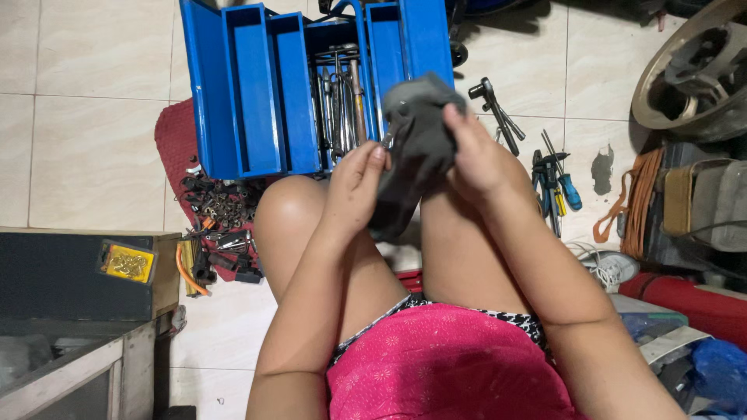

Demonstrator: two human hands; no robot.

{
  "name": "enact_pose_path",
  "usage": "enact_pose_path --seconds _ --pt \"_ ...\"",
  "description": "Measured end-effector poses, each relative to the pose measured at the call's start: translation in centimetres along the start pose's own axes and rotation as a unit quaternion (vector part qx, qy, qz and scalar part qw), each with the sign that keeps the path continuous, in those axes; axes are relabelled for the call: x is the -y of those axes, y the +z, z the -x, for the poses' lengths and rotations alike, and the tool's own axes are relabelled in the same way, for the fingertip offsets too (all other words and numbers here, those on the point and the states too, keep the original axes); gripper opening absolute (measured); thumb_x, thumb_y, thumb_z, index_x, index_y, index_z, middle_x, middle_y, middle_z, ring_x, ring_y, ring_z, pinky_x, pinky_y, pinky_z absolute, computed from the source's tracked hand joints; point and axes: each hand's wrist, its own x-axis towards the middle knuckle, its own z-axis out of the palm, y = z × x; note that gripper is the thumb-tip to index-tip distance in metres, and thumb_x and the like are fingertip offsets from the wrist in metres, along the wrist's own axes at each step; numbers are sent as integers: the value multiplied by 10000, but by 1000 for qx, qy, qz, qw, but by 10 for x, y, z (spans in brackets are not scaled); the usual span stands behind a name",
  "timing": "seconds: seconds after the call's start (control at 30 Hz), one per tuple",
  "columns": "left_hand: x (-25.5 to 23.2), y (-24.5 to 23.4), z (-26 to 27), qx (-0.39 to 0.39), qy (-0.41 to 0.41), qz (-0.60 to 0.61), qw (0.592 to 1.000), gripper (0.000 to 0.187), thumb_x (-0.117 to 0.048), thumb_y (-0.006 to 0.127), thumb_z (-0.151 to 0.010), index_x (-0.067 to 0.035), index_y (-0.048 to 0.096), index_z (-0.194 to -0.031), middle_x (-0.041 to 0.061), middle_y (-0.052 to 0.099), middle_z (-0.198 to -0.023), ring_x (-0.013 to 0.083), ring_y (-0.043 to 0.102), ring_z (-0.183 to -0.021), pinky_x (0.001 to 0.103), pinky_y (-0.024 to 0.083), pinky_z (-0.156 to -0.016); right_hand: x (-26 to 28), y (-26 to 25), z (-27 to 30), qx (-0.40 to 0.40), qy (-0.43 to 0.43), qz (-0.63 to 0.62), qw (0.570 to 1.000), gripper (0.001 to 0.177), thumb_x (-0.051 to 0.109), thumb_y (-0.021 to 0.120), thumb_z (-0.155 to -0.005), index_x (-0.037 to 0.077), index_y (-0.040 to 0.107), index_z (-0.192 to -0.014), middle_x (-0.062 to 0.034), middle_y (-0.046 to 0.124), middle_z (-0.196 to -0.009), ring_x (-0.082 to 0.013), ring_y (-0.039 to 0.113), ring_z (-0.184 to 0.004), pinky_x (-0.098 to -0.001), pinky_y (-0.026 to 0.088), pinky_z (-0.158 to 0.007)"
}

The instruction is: The person sits on the floor and wipes several metal hand tools with a dark cloth. They pick up each tool from a blue toolbox or the floor, wipe it, and place it back down, repeating the process for multiple items.

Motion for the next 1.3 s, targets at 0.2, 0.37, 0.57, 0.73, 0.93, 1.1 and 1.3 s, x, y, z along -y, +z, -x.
enact_pose_path --seconds 0.2,0.37,0.57,0.73,0.93,1.1,1.3 --pt "-6 1 -1 3 -13 -46 999 261 -205 518 -1075 -1 593 -930 161 605 -841 313 620 -798 389 495 -745 -6 0 7 71 12 111 991 472 310 371 -1108 -13 539 -1409 -93 647 -1352 -156 608 -1260 -290 457 -1125" --pt "-9 -3 0 24 8 -93 995 224 -185 554 -1046 -1 616 -935 175 628 -867 359 629 -827 423 496 -740 -1 -5 -4 84 -48 267 959 406 113 673 -1004 1 565 -1379 -40 635 -1288 -103 591 -1178 -271 474 -1047" --pt "-7 1 0 32 29 -106 993 205 -181 576 -1024 3 632 -952 199 626 -871 388 621 -820 445 491 -716 4 4 -3 41 -156 428 889 199 57 711 -998 -12 684 -1183 -46 708 -1038 -96 645 -963 -259 533 -866" --pt "-10 16 3 34 5 -86 996 234 -181 567 -1046 2 609 -906 187 631 -837 372 629 -810 439 490 -722 4 12 -1 -22 -271 502 821 97 41 610 -1072 -16 665 -1129 -61 692 -906 -78 651 -799 -268 528 -721" --pt "-16 9 6 30 13 -88 996 209 -172 576 -1028 -1 615 -915 177 638 -844 366 630 -812 437 491 -719 -2 0 -8 -86 -221 338 911 155 149 555 -1127 15 626 -1155 4 663 -990 -47 588 -919 -211 504 -838" --pt "-20 1 4 31 13 -120 992 190 -173 599 -1011 -3 628 -932 185 632 -856 377 623 -810 444 489 -714 8 -8 0 73 -193 376 904 223 122 654 -1071 -22 619 -1237 -47 667 -1126 -101 600 -1056 -252 490 -951" --pt "-20 4 3 47 -5 -127 991 206 -183 586 -1014 -9 637 -917 187 631 -849 373 624 -805 440 490 -717 9 -4 2 48 -125 458 879 183 87 678 -1011 -15 698 -1161 -39 733 -997 -91 646 -920 -249 535 -831"
